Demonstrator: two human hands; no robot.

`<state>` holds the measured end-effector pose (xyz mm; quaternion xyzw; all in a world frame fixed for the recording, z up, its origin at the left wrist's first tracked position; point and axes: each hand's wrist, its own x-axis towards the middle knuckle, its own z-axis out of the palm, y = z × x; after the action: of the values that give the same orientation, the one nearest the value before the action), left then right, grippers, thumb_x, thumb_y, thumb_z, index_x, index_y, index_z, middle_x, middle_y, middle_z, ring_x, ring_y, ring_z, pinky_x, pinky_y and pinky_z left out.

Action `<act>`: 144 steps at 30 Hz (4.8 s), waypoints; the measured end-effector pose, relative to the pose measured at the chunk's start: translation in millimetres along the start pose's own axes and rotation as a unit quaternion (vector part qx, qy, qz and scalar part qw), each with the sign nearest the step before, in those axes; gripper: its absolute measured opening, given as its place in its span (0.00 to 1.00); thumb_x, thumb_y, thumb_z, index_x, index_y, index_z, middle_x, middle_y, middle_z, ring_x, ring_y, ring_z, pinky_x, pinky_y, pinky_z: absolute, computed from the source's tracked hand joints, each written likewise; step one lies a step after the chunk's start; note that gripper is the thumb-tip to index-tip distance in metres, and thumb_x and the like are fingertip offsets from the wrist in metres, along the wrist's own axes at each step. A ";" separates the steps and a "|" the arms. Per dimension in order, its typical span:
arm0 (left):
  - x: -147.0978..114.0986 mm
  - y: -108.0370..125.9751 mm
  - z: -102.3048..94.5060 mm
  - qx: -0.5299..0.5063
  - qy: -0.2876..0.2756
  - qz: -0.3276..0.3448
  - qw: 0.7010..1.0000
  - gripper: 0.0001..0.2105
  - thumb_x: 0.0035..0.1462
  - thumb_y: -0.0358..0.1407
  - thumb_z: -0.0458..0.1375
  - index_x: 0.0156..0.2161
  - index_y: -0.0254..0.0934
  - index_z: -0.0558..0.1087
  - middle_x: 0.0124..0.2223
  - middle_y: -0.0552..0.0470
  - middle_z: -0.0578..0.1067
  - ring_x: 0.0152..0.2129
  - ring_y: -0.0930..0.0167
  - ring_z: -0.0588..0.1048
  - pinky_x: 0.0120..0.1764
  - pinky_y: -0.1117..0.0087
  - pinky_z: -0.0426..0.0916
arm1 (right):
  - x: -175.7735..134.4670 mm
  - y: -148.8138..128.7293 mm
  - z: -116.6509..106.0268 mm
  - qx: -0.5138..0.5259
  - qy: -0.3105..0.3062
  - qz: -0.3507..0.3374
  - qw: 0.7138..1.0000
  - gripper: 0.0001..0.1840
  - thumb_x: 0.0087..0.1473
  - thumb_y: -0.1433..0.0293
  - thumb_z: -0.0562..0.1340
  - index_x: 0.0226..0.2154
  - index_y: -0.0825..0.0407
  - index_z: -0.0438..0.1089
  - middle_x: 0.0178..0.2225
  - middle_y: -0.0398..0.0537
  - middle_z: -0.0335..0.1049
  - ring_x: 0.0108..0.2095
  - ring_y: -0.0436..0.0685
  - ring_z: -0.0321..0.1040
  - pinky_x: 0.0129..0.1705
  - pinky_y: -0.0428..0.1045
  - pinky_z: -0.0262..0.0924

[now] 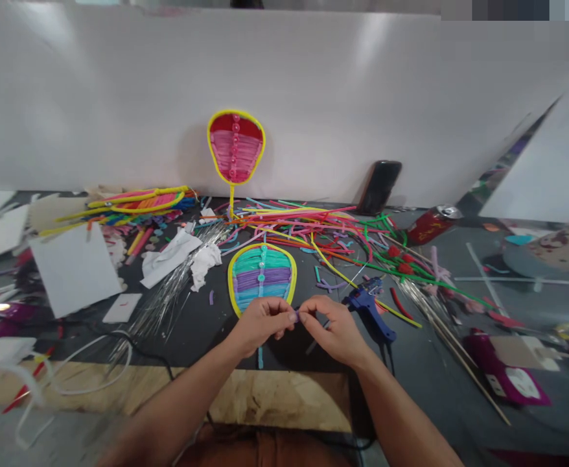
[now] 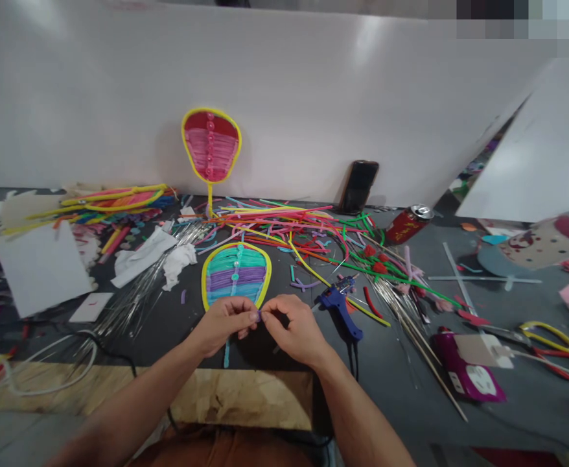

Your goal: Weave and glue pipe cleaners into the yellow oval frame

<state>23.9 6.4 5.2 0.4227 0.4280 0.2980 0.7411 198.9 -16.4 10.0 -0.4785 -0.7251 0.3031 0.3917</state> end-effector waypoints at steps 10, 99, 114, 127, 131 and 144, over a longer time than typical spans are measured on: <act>1.4 0.9 2.7 -0.058 0.042 0.016 0.997 0.14 0.43 0.42 0.66 0.25 0.32 0.69 0.20 0.57 0.69 0.12 0.82 0.61 0.18 0.78 0.54 | -0.3 5.4 3.7 -0.034 0.051 -0.123 0.990 0.08 0.56 0.75 0.58 0.37 0.50 0.71 0.29 0.45 0.74 0.31 0.53 0.69 0.36 0.50 0.60; 1.8 -5.7 8.8 -0.115 0.061 0.040 0.991 0.13 0.42 0.41 0.67 0.24 0.32 0.73 0.19 0.56 0.70 0.14 0.81 0.60 0.20 0.76 0.54 | -1.0 9.5 18.4 0.034 0.093 -0.116 0.988 0.12 0.55 0.74 0.60 0.41 0.47 0.74 0.30 0.47 0.76 0.31 0.53 0.72 0.34 0.49 0.67; 0.1 -1.7 1.6 -0.077 0.016 0.017 0.997 0.17 0.42 0.45 0.67 0.28 0.30 0.75 0.24 0.51 0.74 0.14 0.81 0.65 0.20 0.76 0.57 | 2.4 7.4 11.5 0.103 0.094 -0.044 0.989 0.07 0.52 0.74 0.63 0.35 0.49 0.75 0.30 0.46 0.75 0.31 0.52 0.72 0.34 0.46 0.67; -3.0 3.5 4.0 0.017 0.034 0.029 0.999 0.20 0.41 0.50 0.65 0.23 0.31 0.71 0.20 0.55 0.71 0.12 0.81 0.63 0.18 0.78 0.58 | 1.6 10.6 14.2 0.122 0.080 -0.052 0.988 0.02 0.50 0.71 0.66 0.30 0.49 0.76 0.26 0.45 0.75 0.27 0.51 0.71 0.30 0.45 0.66; -2.5 1.2 3.8 0.052 0.037 0.040 0.997 0.21 0.42 0.51 0.64 0.24 0.32 0.71 0.20 0.56 0.70 0.12 0.81 0.63 0.18 0.78 0.57 | 0.7 12.1 14.8 0.122 0.072 -0.045 0.989 0.02 0.50 0.70 0.66 0.29 0.49 0.76 0.26 0.45 0.75 0.27 0.51 0.71 0.31 0.46 0.66; -0.8 -1.3 3.1 -0.044 -0.017 0.011 0.999 0.18 0.43 0.47 0.65 0.25 0.31 0.71 0.22 0.56 0.70 0.14 0.81 0.64 0.20 0.78 0.60 | 0.4 13.4 11.6 0.199 0.040 -0.008 0.979 0.06 0.53 0.68 0.63 0.34 0.49 0.76 0.29 0.46 0.74 0.29 0.51 0.70 0.32 0.46 0.65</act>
<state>26.3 4.0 5.2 0.3994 0.3968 0.3174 0.7631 195.0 -11.9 -6.7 -0.3973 -0.6375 0.4188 0.5104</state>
